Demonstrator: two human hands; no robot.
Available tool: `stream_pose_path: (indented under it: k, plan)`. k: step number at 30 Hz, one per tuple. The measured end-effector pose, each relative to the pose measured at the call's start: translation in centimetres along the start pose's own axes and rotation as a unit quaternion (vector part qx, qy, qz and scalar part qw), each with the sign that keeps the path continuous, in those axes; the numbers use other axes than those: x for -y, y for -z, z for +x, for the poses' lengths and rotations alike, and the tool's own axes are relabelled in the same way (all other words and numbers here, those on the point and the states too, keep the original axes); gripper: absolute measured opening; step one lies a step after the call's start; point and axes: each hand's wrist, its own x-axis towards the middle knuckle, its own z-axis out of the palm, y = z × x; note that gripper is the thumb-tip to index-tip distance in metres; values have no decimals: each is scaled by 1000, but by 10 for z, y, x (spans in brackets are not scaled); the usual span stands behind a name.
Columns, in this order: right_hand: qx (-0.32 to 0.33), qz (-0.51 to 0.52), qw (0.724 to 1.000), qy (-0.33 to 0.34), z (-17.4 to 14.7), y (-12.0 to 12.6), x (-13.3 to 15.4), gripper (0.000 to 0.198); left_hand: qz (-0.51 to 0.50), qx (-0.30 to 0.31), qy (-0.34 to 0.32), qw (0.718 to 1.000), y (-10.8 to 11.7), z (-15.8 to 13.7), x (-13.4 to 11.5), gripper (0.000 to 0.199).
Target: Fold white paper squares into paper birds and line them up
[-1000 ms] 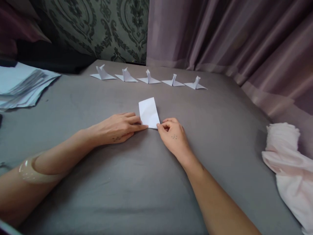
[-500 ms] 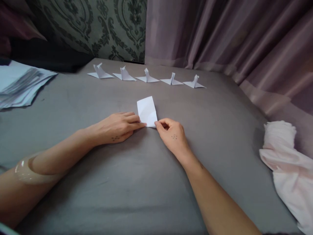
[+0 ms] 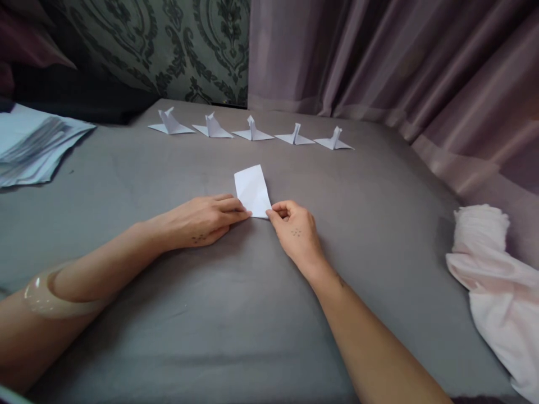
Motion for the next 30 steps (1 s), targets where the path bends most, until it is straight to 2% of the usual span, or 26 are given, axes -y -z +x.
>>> stream_pose_path:
  k: [5, 12, 21, 26, 30]
  plan:
    - [-22, -46, 999, 7, -5, 0, 8, 20, 24, 12, -4, 1000, -1, 0, 1, 42]
    - [-38, -123, 990, 50, -11, -1, 14, 14, 62, 18, 10, 998, -7, 3, 1, 49]
    - [-18, -206, 976, 73, -11, 5, 13, 14, 76, 28, 25, 996, -6, 12, -3, 60]
    - [-36, -160, 984, 64, -4, 13, 5, 24, 93, 31, 35, 995, -8, 17, -7, 65]
    - [-38, -139, 987, 68, -3, 3, 8, 28, 82, 22, 31, 996, -6, 16, -8, 53]
